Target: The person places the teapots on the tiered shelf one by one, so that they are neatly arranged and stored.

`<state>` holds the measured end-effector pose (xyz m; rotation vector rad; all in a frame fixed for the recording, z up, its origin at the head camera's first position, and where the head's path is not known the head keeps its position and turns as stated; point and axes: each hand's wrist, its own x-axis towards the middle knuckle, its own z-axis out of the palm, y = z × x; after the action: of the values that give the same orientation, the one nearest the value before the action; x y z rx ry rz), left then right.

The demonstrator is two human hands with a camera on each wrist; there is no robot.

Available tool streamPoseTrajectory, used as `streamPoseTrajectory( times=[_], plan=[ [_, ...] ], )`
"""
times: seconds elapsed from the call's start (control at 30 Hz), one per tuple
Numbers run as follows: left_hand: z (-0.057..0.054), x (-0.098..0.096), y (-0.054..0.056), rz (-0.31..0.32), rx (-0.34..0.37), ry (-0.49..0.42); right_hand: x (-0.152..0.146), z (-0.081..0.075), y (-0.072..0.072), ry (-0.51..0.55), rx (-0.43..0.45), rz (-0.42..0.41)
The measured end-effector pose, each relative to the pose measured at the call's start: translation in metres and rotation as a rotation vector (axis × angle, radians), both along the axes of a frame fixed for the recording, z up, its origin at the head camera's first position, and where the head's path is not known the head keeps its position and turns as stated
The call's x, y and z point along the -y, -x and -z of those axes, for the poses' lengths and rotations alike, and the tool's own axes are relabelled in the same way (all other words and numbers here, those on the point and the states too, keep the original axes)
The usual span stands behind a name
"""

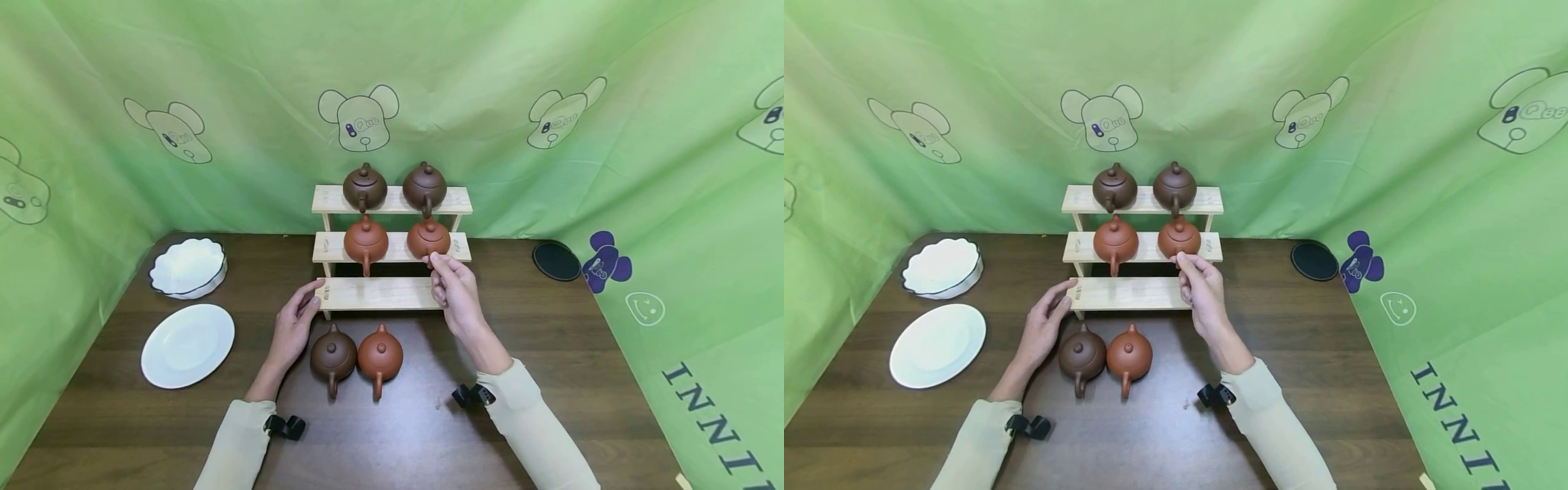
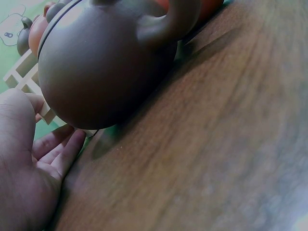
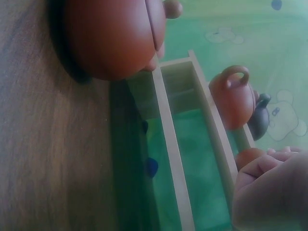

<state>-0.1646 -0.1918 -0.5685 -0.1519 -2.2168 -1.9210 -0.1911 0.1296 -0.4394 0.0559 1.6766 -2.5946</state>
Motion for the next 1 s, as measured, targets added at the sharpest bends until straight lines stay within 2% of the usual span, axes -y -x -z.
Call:
streamPoseTrajectory(
  times=[0.1, 0.13, 0.17, 0.23, 0.37, 0.4, 0.47, 0.6, 0.63, 0.67, 0.83, 1.0],
  plan=[
    [-0.001, 0.000, -0.001, 0.003, 0.003, 0.002, -0.002, -0.001, -0.001, 0.001, 0.002, 0.019],
    [0.004, 0.001, 0.003, -0.011, 0.024, 0.024, -0.002, -0.001, -0.002, 0.002, 0.003, 0.025],
    [0.000, 0.000, 0.001, -0.014, 0.037, 0.028, -0.003, -0.001, -0.002, 0.001, 0.005, 0.031],
    [0.003, 0.002, 0.002, -0.003, 0.031, 0.035, -0.004, -0.001, -0.004, 0.000, 0.007, 0.046],
    [-0.001, 0.001, 0.001, -0.008, 0.045, 0.041, -0.009, 0.001, -0.007, -0.002, -0.001, 0.068],
    [0.004, 0.002, 0.003, -0.010, 0.044, 0.034, -0.011, 0.002, -0.008, -0.004, -0.004, 0.072],
    [-0.005, -0.002, -0.002, -0.006, 0.034, 0.010, -0.014, 0.003, -0.010, -0.012, -0.007, 0.076],
    [-0.001, -0.001, 0.000, -0.001, 0.009, -0.002, -0.018, 0.003, -0.017, -0.031, -0.012, 0.078],
    [-0.002, -0.002, -0.001, -0.002, -0.001, 0.002, -0.019, 0.003, -0.018, -0.034, -0.012, 0.077],
    [0.002, -0.001, 0.002, -0.021, 0.010, 0.027, -0.020, 0.003, -0.019, -0.036, -0.012, 0.075],
    [-0.011, -0.005, -0.005, -0.017, -0.035, 0.039, -0.020, 0.003, -0.026, -0.033, -0.003, 0.059],
    [-0.014, -0.005, -0.007, -0.018, -0.030, 0.046, -0.018, 0.005, -0.035, -0.048, 0.009, 0.028]
  ],
)
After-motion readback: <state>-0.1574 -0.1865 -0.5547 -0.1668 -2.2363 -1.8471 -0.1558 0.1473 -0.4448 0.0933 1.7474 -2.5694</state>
